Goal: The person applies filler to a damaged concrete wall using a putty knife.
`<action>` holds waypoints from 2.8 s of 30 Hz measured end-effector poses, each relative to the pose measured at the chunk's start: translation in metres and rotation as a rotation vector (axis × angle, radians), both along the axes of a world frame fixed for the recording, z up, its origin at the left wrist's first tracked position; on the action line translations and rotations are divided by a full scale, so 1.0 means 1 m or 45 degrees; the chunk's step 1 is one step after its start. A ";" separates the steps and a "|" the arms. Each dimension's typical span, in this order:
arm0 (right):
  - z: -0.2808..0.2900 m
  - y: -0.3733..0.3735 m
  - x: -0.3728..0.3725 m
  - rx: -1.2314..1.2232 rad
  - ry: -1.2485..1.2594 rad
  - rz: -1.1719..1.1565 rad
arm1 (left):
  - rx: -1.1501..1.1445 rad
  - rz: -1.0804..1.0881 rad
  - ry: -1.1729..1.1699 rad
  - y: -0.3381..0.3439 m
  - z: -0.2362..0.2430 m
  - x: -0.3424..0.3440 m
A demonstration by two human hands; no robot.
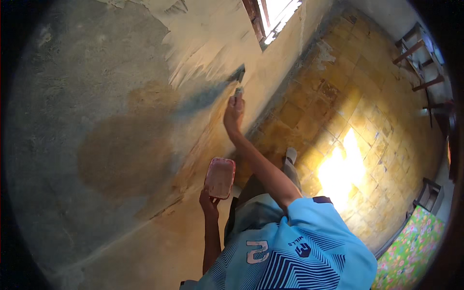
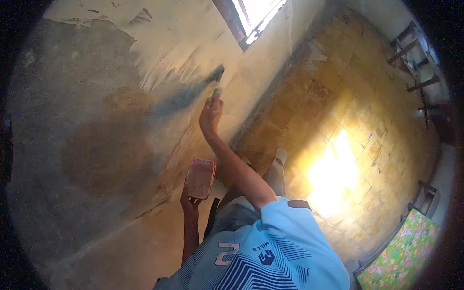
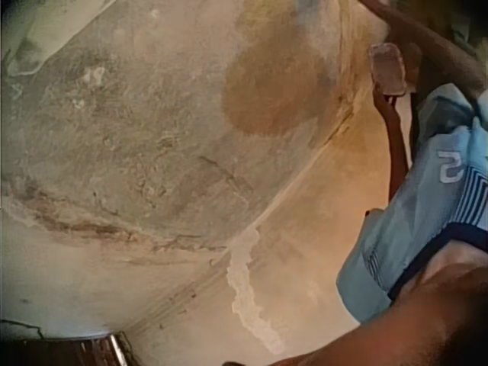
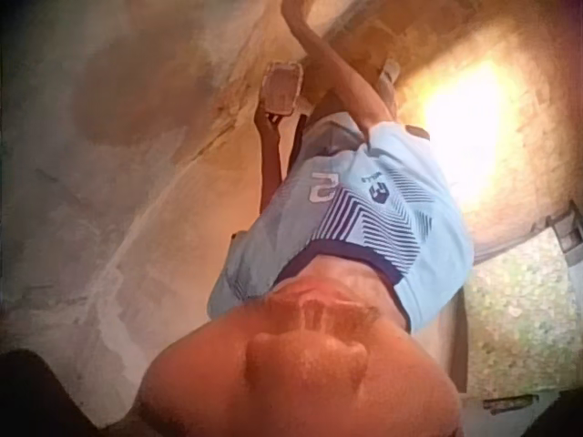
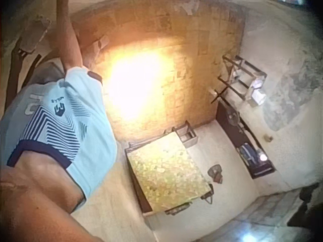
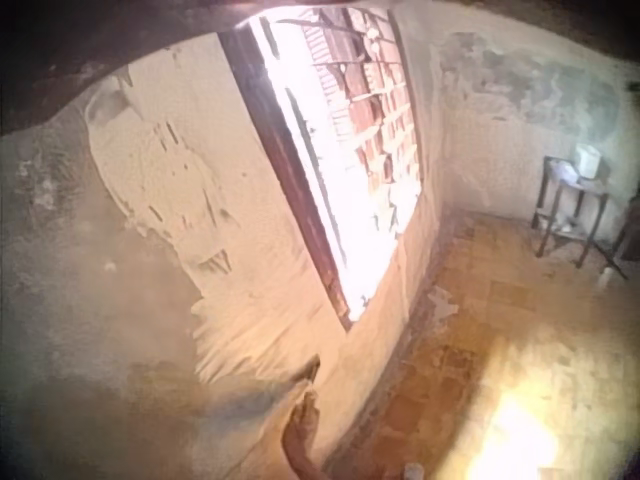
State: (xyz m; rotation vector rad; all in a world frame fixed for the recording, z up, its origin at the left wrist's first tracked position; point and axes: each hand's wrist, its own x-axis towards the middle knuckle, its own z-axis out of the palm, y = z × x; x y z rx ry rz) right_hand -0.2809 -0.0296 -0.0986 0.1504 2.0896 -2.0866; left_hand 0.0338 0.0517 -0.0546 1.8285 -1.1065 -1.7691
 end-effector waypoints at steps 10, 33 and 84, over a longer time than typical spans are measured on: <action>0.043 -0.002 0.046 -0.085 -0.156 0.117 | -0.086 -0.114 0.144 -0.062 0.005 0.048; 0.022 0.080 0.082 -0.409 -0.670 0.550 | 0.073 -0.145 0.166 -0.074 0.001 0.031; 0.250 0.130 -0.048 1.791 1.121 2.774 | -0.552 -0.780 0.022 0.010 0.047 -0.236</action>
